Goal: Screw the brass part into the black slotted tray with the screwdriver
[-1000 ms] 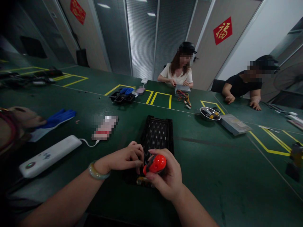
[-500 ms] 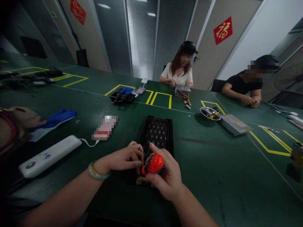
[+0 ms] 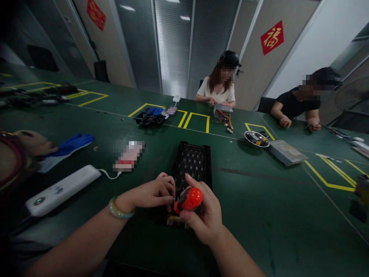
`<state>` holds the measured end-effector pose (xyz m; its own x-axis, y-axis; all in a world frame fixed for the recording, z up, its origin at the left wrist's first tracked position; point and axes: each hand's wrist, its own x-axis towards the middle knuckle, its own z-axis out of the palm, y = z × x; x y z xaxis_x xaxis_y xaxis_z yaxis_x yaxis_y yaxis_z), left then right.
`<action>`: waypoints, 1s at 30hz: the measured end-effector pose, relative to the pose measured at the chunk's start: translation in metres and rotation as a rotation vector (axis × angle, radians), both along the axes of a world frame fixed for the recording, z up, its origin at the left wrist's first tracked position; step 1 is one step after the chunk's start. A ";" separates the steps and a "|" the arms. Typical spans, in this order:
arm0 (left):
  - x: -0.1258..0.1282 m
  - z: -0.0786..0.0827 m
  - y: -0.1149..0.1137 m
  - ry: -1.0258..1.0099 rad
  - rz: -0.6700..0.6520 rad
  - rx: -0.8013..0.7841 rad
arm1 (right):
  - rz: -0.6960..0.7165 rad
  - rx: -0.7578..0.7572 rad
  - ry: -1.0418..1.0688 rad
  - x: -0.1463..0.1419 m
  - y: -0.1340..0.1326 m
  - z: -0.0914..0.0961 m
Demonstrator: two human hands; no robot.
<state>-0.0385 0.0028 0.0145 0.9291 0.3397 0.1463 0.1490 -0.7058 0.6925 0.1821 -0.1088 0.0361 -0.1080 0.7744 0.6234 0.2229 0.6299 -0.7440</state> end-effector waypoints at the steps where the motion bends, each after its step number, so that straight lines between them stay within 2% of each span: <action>1: 0.000 0.000 0.000 0.002 -0.002 0.002 | -0.003 0.003 -0.001 0.000 0.000 0.000; 9: 0.001 -0.001 0.000 -0.006 -0.003 0.012 | 0.041 -0.023 -0.023 -0.004 0.001 0.004; 20: 0.001 -0.003 0.000 -0.014 0.004 0.008 | 0.070 -0.102 0.113 -0.014 -0.002 0.013; 23: 0.001 -0.003 0.000 -0.012 0.005 0.004 | 0.106 -0.128 0.073 -0.010 -0.002 0.014; 30: 0.001 -0.004 0.000 -0.022 0.000 -0.034 | 0.076 -0.108 -0.126 -0.004 0.002 0.010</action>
<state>-0.0373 0.0031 0.0109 0.9257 0.3448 0.1555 0.1331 -0.6817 0.7194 0.1784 -0.1067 0.0459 -0.2411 0.8225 0.5151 0.2734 0.5669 -0.7771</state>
